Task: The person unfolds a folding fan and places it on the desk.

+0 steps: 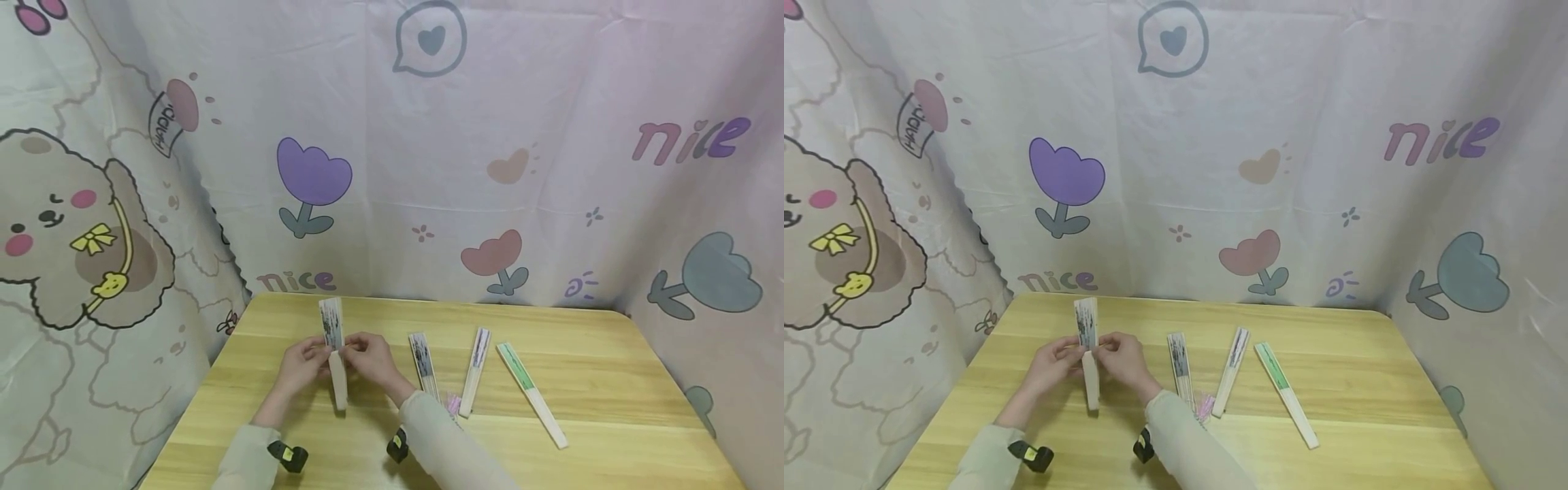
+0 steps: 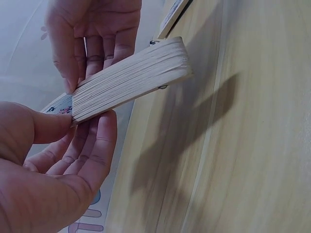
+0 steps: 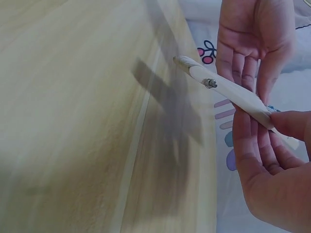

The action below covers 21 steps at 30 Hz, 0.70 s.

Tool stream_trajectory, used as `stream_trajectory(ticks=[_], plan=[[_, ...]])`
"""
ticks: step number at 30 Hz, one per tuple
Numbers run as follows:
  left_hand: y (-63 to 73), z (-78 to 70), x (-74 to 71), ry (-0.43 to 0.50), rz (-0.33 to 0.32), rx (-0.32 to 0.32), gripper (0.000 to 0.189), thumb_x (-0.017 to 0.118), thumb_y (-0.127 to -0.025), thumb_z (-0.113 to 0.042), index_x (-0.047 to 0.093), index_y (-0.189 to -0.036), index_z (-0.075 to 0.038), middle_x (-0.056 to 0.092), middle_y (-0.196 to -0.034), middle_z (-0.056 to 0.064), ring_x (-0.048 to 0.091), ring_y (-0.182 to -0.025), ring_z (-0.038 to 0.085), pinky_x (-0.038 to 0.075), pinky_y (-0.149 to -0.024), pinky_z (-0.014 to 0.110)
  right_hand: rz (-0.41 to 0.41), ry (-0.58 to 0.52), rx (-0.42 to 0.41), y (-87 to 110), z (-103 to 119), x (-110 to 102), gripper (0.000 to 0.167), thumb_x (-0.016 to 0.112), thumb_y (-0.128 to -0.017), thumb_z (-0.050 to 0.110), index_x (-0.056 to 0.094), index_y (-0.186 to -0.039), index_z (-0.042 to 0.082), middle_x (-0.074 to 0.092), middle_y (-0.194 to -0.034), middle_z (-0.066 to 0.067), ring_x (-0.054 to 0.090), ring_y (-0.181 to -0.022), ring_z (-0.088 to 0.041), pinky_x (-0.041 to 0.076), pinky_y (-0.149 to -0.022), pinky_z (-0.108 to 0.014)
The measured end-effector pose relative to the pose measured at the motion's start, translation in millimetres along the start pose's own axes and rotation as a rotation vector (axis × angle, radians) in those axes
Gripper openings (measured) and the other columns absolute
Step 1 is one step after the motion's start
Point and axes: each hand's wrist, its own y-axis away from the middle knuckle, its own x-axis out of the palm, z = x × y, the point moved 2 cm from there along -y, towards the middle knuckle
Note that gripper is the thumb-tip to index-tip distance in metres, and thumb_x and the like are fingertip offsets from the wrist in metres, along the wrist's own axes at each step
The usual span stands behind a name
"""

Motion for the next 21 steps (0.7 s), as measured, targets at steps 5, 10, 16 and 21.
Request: stream_trajectory(ticks=[5, 10, 16, 21], plan=[[-1.3, 1.0, -0.6, 0.002, -0.005, -0.003, 0.041, 0.061, -0.106, -0.005, 0.054, -0.143, 0.011, 0.07, -0.126, 0.034, 0.078, -0.085, 0.025, 0.07, -0.076, 0.036, -0.014, -0.005, 0.003, 0.3, 3.7, -1.5, 0.022, 0.074, -0.095, 0.01, 0.075, -0.112, -0.004, 0.077, -0.092, -0.012, 0.072, -0.074, -0.017, 0.069, -0.069, -0.041], [-3.6, 0.4, -0.8, 0.008, -0.011, -0.005, 0.044, 0.062, -0.106, -0.008, 0.052, -0.145, 0.01, 0.071, -0.124, 0.032, 0.077, -0.083, 0.021, 0.069, -0.076, 0.032, -0.046, -0.029, 0.008, -0.8, 4.9, -6.2, 0.021, 0.074, -0.094, 0.009, 0.074, -0.109, -0.006, 0.077, -0.09, -0.013, 0.072, -0.074, -0.019, 0.07, -0.075, -0.051], [-4.9, -3.2, 0.3, 0.047, -0.015, 0.003, 0.045, 0.062, -0.106, -0.008, 0.051, -0.146, 0.01, 0.069, -0.129, 0.032, 0.076, -0.087, 0.014, 0.069, -0.079, 0.032, -0.09, -0.065, 0.032, -1.2, 6.2, -13.4, 0.023, 0.073, -0.094, 0.008, 0.073, -0.11, -0.007, 0.076, -0.089, -0.013, 0.07, -0.072, -0.017, 0.069, -0.078, -0.054], [-6.1, -4.7, 3.0, 0.133, -0.028, -0.01, 0.044, 0.06, -0.106, -0.004, 0.05, -0.146, 0.011, 0.07, -0.129, 0.03, 0.074, -0.084, 0.006, 0.069, -0.086, 0.033, -0.149, -0.117, 0.052, -0.7, 7.2, -20.3, 0.024, 0.075, -0.091, 0.007, 0.073, -0.111, -0.007, 0.075, -0.09, -0.015, 0.074, -0.077, -0.028, 0.07, -0.077, -0.052]])
